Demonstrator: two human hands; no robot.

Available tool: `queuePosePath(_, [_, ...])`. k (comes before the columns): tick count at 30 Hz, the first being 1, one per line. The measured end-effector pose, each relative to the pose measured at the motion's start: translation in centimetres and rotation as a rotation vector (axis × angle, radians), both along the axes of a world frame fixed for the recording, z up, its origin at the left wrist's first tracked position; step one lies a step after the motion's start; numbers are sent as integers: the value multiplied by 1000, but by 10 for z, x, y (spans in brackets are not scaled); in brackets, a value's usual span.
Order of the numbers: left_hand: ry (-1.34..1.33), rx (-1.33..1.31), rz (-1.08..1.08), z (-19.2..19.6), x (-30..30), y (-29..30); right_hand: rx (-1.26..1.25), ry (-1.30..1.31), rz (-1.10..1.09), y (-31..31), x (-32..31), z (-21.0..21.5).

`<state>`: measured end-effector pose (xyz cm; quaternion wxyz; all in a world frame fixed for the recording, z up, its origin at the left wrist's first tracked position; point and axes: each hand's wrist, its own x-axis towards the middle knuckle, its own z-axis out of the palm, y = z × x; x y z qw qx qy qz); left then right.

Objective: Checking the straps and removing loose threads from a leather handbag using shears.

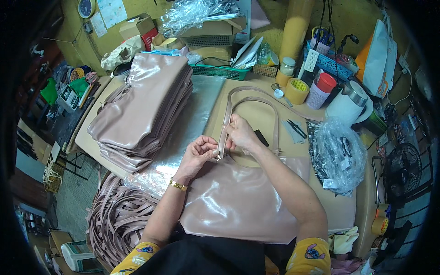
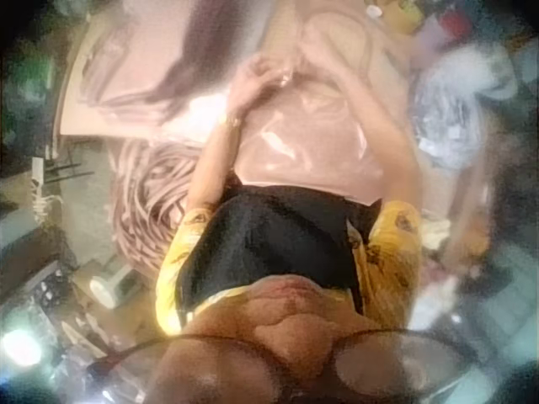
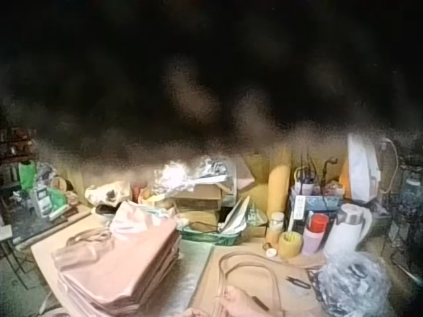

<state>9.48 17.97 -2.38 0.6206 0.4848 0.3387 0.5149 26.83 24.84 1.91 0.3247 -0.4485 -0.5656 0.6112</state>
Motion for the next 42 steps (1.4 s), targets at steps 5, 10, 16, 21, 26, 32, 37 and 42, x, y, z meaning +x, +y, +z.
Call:
queuePosePath(5, [-96, -46, -52, -7, -2, 0, -155, 102, 34, -9, 7, -1])
queuePosePath(10, [-118, 50, -98, -2, 0, -4, -65, 75, -70, -1, 12, -8])
queuePosePath(16, [-81, 67, -30, -8, 3, 0, 37, 164, -156, -12, 1, -12])
queuePosePath(21, [-149, 94, -15, -2, 6, -8, 75, 236, -176, -7, 10, -8])
queuePosePath(26, [-33, 96, 34, -9, 10, -7, 81, 241, -149, -10, 12, -3])
queuePosePath(32, [42, 236, 37, -16, 17, -7, 12, 15, 124, -10, 16, -2])
queuePosePath(37, [26, 57, 215, -4, 23, -1, 684, -503, -37, -28, 8, -2])
queuePosePath(42, [51, -9, 254, -6, 24, 6, 1013, -443, 197, -77, 20, 23])
